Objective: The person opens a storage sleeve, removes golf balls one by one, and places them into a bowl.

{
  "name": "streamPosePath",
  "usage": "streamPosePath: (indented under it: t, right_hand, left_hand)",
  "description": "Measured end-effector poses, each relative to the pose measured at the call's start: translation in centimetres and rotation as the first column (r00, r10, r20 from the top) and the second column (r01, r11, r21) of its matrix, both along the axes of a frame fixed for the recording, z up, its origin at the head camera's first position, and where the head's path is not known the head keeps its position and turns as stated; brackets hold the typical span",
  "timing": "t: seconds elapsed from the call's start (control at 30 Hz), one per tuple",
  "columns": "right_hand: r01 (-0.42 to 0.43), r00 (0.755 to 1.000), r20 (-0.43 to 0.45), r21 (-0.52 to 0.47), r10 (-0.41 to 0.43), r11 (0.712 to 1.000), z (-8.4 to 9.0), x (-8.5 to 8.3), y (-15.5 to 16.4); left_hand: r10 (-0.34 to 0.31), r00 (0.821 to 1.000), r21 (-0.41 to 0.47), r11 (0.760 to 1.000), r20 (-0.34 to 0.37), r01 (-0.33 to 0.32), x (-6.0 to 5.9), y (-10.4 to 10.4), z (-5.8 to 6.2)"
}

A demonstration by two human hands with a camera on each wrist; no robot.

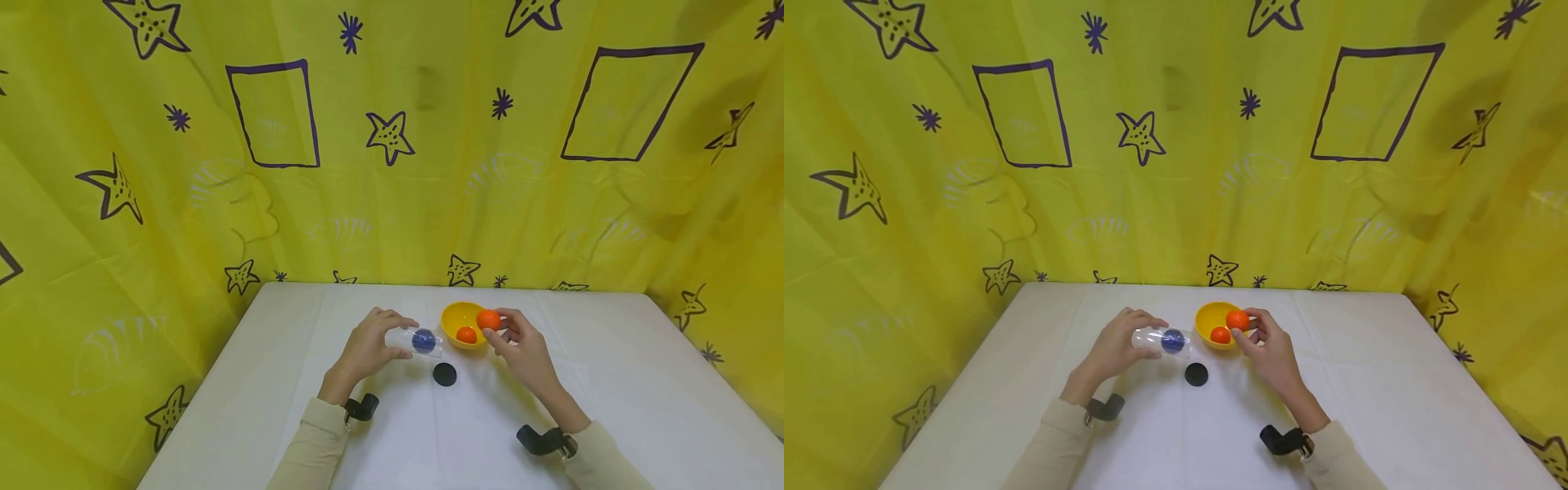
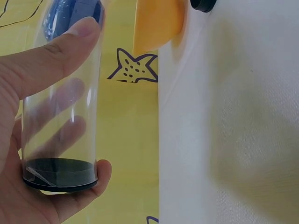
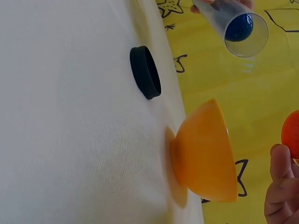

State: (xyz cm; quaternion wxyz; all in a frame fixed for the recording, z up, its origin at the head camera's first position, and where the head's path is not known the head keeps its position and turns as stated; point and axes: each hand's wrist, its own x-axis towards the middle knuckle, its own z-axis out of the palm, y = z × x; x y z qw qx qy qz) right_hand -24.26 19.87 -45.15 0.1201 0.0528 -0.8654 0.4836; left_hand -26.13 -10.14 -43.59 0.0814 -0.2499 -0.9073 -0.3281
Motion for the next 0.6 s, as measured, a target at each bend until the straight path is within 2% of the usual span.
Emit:
streamPosePath:
  t: [0.3,0.6]
  right_hand:
    - [0.051,0.999,0.001,0.038,-0.051,0.998,-0.5,-0.8,1.4]
    - [0.046,0.999,-0.013,0.060,-0.045,0.997,-0.8,-1.4,1.4]
  left_hand:
    - [-0.003,1.000,-0.003,1.000,0.004,0.003,0.0,0.1,-0.1]
    - [-0.006,1.000,-0.009,1.000,0.007,0.006,0.1,0.1,-0.1]
